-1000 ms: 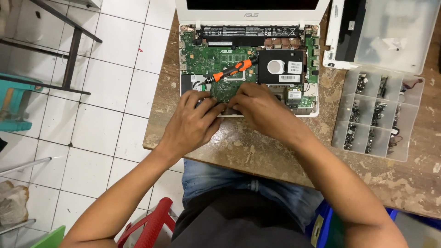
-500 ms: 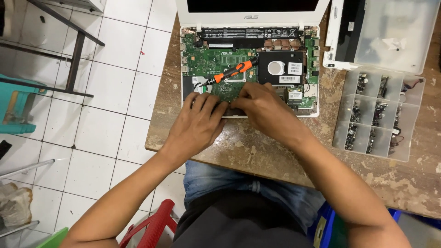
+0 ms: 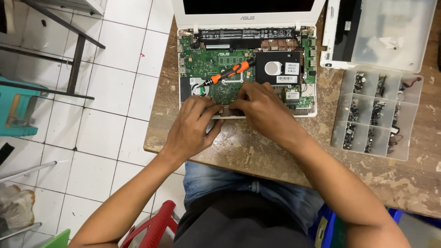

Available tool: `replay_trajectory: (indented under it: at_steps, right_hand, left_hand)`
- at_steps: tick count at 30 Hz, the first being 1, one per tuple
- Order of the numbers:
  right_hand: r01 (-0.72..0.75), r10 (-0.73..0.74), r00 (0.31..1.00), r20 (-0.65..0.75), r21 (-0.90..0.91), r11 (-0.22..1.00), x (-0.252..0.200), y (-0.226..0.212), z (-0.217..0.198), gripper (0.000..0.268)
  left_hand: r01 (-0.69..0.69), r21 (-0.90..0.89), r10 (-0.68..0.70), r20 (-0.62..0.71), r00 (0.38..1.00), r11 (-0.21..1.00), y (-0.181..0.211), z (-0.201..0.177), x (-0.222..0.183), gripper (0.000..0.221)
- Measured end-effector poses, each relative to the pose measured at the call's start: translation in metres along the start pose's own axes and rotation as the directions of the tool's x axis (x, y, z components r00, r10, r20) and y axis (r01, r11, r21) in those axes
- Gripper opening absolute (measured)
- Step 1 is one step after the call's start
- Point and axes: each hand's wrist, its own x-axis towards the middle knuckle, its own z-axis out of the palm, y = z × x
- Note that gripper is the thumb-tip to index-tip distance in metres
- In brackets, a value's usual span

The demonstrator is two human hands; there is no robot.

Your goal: Disassembling internal components of a laptop using a screwdriver at a repair bench.

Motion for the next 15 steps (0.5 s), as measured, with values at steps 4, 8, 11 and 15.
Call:
replay_trajectory:
  at_steps: [4,8,11,15]
  right_hand:
    - [0.014,-0.013,1.000,0.028,-0.049,0.999,0.001,-0.002,-0.011,0.025]
    - [0.036,-0.034,0.999,0.024,-0.077,0.996,0.000,0.001,-0.008,0.025]
    - [0.038,-0.037,0.999,0.012,-0.067,0.997,-0.001,0.004,-0.008,0.025]
    - [0.023,-0.022,0.999,0.033,-0.036,0.999,-0.001,0.002,-0.006,0.026]
  left_hand:
    - [-0.016,0.051,0.015,0.030,0.999,0.999,0.001,-0.003,0.003,0.027]
    - [-0.014,0.100,0.004,0.095,0.995,0.995,0.000,-0.006,0.004,0.028]
    - [-0.017,0.141,-0.005,0.156,0.988,0.990,0.005,-0.014,0.014,0.028]
    - [-0.099,0.295,0.023,0.251,0.968,0.950,0.015,-0.019,0.025,0.030]
